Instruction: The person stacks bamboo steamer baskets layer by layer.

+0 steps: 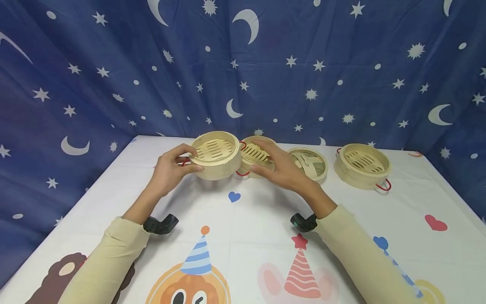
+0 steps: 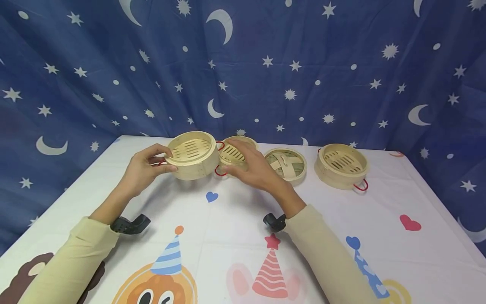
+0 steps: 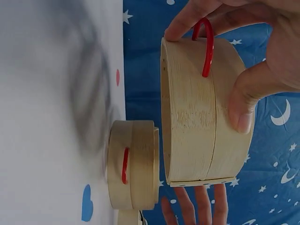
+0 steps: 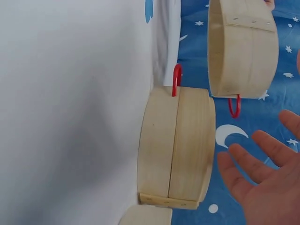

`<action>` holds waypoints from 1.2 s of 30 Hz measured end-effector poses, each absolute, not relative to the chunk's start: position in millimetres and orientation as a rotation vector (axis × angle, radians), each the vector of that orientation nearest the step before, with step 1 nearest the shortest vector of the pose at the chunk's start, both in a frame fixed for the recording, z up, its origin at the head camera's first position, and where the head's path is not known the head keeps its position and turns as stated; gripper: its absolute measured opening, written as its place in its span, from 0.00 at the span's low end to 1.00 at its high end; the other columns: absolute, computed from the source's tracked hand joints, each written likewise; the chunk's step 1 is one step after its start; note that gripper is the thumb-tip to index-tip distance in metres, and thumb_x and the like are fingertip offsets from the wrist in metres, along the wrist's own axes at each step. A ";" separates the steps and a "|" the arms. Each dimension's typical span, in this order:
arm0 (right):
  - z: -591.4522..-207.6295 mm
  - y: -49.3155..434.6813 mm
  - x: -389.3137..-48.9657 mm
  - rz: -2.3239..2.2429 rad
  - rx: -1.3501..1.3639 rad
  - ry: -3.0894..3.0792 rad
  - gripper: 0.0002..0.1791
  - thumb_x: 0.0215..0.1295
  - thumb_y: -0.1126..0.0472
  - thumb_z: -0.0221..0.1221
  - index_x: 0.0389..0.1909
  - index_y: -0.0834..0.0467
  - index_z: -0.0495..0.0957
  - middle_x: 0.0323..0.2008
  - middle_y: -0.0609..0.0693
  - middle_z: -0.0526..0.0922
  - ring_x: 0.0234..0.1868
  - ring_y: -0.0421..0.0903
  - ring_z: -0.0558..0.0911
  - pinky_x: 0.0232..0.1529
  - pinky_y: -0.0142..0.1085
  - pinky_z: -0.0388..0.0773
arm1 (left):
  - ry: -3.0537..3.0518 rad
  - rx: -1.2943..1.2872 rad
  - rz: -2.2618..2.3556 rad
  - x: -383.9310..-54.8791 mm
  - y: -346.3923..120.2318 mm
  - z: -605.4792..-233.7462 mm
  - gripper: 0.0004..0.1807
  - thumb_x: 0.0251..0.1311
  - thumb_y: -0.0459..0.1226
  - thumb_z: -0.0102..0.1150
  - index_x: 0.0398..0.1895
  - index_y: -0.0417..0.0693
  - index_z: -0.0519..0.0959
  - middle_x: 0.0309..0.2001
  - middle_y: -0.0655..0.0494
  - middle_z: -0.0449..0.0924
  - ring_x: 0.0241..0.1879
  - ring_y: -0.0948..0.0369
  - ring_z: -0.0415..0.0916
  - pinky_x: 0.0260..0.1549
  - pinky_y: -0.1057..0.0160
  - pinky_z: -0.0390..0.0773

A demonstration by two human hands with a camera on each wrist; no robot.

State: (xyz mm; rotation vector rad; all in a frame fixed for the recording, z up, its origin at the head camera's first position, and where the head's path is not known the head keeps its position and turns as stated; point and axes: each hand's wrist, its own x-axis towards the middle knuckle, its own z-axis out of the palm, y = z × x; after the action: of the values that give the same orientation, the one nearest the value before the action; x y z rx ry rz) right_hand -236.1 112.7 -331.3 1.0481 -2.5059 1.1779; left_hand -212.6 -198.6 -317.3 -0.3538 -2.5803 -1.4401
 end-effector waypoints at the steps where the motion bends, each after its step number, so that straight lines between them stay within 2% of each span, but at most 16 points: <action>1: -331.7 111.2 -236.9 1.184 1.047 -2.502 0.35 0.62 0.50 0.63 0.69 0.45 0.62 0.69 0.48 0.62 0.68 0.42 0.60 0.57 0.52 0.71 | -2.579 -0.363 -1.450 -212.3 -197.7 -316.7 0.19 0.48 0.36 0.74 0.43 0.46 0.77 0.58 0.49 0.72 0.52 0.49 0.76 0.40 0.64 0.81; 5: -331.9 106.6 -239.6 1.173 1.018 -2.505 0.34 0.61 0.49 0.63 0.68 0.48 0.64 0.68 0.44 0.63 0.69 0.41 0.58 0.60 0.50 0.68 | -2.572 -0.401 -1.472 -210.8 -195.3 -315.9 0.19 0.48 0.35 0.73 0.43 0.45 0.77 0.58 0.48 0.71 0.52 0.48 0.76 0.40 0.63 0.81; 11: -331.0 102.4 -241.7 1.209 0.969 -2.539 0.37 0.60 0.42 0.63 0.69 0.46 0.63 0.68 0.42 0.61 0.68 0.43 0.60 0.60 0.49 0.68 | -2.577 -0.426 -1.476 -208.7 -192.8 -314.8 0.19 0.47 0.35 0.74 0.42 0.45 0.77 0.57 0.49 0.72 0.52 0.48 0.76 0.40 0.62 0.81; 16: -329.9 98.7 -243.3 1.195 0.989 -2.506 0.38 0.58 0.47 0.67 0.68 0.49 0.65 0.66 0.45 0.65 0.69 0.46 0.58 0.65 0.47 0.59 | -2.582 -0.459 -1.485 -206.8 -189.0 -313.2 0.19 0.46 0.34 0.74 0.41 0.46 0.78 0.53 0.49 0.74 0.49 0.50 0.78 0.39 0.65 0.81; 20: -330.2 97.2 -243.9 1.188 1.021 -2.468 0.38 0.56 0.49 0.69 0.67 0.51 0.68 0.64 0.45 0.68 0.69 0.47 0.58 0.67 0.47 0.57 | -2.575 -0.488 -1.525 -205.1 -186.7 -311.9 0.19 0.46 0.33 0.74 0.41 0.44 0.78 0.52 0.48 0.75 0.48 0.50 0.78 0.39 0.67 0.81; 22: -330.4 97.4 -243.3 1.207 1.036 -2.454 0.37 0.55 0.50 0.69 0.66 0.51 0.68 0.64 0.46 0.68 0.69 0.48 0.58 0.66 0.46 0.58 | -2.566 -0.508 -1.545 -204.6 -186.1 -311.6 0.19 0.45 0.32 0.74 0.41 0.44 0.78 0.51 0.47 0.75 0.47 0.50 0.78 0.39 0.67 0.81; 25: -330.4 98.5 -241.1 1.289 1.048 -2.455 0.36 0.56 0.50 0.69 0.65 0.50 0.69 0.65 0.48 0.66 0.67 0.46 0.60 0.63 0.43 0.66 | -2.550 -0.539 -1.571 -204.0 -185.1 -311.2 0.19 0.45 0.31 0.74 0.41 0.44 0.78 0.50 0.47 0.75 0.47 0.50 0.78 0.40 0.67 0.81; 29: -329.7 100.7 -237.3 1.411 1.040 -2.475 0.35 0.56 0.52 0.69 0.65 0.49 0.69 0.66 0.49 0.63 0.59 0.44 0.68 0.55 0.40 0.74 | -2.541 -0.570 -1.594 -202.7 -184.3 -311.2 0.19 0.45 0.31 0.74 0.41 0.45 0.78 0.50 0.48 0.75 0.47 0.50 0.78 0.40 0.67 0.81; 33: -324.6 102.9 -230.4 1.452 1.033 -2.483 0.34 0.56 0.56 0.69 0.64 0.53 0.69 0.66 0.47 0.64 0.57 0.45 0.72 0.56 0.40 0.73 | -2.544 -0.575 -1.620 -200.8 -182.0 -310.7 0.19 0.45 0.31 0.74 0.41 0.45 0.78 0.51 0.49 0.75 0.48 0.51 0.78 0.40 0.66 0.81; 36: -315.4 104.5 -219.5 1.464 1.039 -2.477 0.33 0.56 0.60 0.69 0.63 0.60 0.69 0.65 0.53 0.65 0.57 0.49 0.72 0.57 0.44 0.73 | -2.544 -0.579 -1.648 -199.0 -178.8 -309.9 0.19 0.45 0.30 0.74 0.41 0.45 0.78 0.53 0.48 0.74 0.48 0.51 0.78 0.40 0.65 0.81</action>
State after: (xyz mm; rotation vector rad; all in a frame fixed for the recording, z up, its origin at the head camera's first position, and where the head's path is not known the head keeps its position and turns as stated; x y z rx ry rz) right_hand -219.5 104.5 -315.4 1.0388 -2.4771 1.4642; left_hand -199.0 -178.8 -309.9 -0.5789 -2.5443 -1.6479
